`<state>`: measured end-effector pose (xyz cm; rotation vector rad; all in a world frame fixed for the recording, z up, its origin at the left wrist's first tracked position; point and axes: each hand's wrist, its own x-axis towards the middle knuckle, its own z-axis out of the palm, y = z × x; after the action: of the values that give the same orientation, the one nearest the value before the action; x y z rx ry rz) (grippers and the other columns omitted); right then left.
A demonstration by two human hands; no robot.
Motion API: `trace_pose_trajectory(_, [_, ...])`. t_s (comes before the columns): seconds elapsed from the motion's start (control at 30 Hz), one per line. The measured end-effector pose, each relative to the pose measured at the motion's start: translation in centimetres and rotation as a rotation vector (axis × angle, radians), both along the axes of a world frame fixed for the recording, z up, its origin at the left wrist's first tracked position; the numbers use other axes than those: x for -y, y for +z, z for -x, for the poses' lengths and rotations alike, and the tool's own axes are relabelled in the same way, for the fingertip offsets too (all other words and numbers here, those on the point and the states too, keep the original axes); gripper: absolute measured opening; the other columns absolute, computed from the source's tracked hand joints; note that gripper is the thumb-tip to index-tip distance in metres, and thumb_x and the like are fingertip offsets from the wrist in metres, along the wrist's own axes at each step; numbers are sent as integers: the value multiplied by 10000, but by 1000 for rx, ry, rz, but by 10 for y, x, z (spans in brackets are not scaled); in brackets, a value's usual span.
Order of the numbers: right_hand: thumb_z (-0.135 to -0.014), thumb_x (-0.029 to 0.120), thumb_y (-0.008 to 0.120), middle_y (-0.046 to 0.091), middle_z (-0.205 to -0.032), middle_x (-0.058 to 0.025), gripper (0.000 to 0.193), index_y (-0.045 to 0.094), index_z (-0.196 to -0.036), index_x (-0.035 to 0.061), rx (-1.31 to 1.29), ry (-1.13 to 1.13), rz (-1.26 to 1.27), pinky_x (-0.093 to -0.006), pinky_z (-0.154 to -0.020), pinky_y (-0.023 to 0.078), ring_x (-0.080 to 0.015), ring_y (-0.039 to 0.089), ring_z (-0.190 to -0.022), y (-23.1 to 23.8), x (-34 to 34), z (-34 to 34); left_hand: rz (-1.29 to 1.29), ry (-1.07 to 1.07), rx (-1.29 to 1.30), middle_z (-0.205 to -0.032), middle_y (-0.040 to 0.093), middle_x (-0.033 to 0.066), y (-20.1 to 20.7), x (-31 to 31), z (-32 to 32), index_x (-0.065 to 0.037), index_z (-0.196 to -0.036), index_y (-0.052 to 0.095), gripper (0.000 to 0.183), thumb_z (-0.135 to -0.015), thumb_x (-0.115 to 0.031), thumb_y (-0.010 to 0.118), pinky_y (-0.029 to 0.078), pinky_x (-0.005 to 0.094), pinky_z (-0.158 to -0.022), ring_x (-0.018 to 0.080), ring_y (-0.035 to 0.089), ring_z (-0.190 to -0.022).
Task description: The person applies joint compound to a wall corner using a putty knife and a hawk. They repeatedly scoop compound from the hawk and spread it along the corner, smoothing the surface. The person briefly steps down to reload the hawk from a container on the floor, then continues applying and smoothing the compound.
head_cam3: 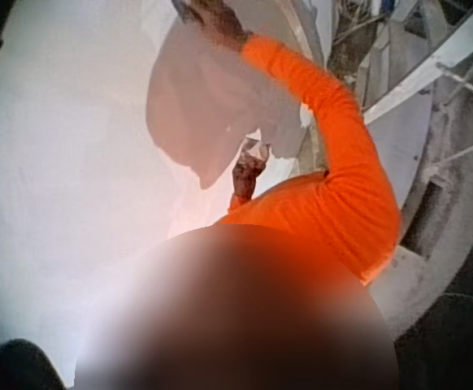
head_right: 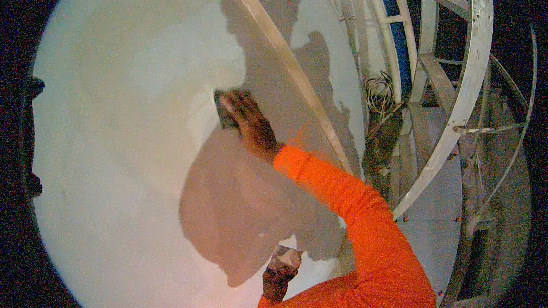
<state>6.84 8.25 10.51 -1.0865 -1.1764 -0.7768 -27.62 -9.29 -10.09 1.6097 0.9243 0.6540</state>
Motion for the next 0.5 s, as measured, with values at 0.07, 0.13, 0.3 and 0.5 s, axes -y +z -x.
trace_pose_trajectory(0.07, [-960, -64, 528, 559, -1463, -212, 561, 487, -1498, 90, -1, 117, 63, -479, -1134, 472, -408, 576, -1312, -18, 13, 8, 51, -6, 33, -986, 722, 161, -1, -1, -3, 14, -1064, 623, 220, -949, -130, 744, 611, 433, -837, 300, 726, -880])
trace_pose_trajectory(0.13, [-968, -30, 534, 573, -1446, -214, 536, 504, -1489, 94, -63, 167, 84, -486, -1118, 483, -403, 585, -1298, -14, 21, -6, 100, -36, 138, -986, 723, 161, -4, -6, -5, 10, -1063, 627, 206, -953, -125, 739, 612, 433, -831, 298, 726, -883])
trace_pose_trajectory(0.3, [-974, 42, 543, 594, -1414, -227, 495, 533, -1468, 77, -454, 347, 264, -492, -1087, 502, -397, 600, -1273, 63, 7, -64, 84, -51, 77, -1005, 720, 157, -8, -14, -6, -3, -1076, 630, 213, -955, -138, 740, 611, 425, -830, 292, 723, -887])
trace_pose_trajectory(0.5, [-938, -60, 560, 617, -1392, -203, 521, 552, -1442, 72, -19, 204, 164, -466, -1086, 506, -376, 592, -1301, 33, 33, 20, 146, -19, 32, -1052, 720, 144, -10, -13, -13, -18, -1184, 610, 340, -917, -172, 756, 594, 409, -865, 282, 715, -947])
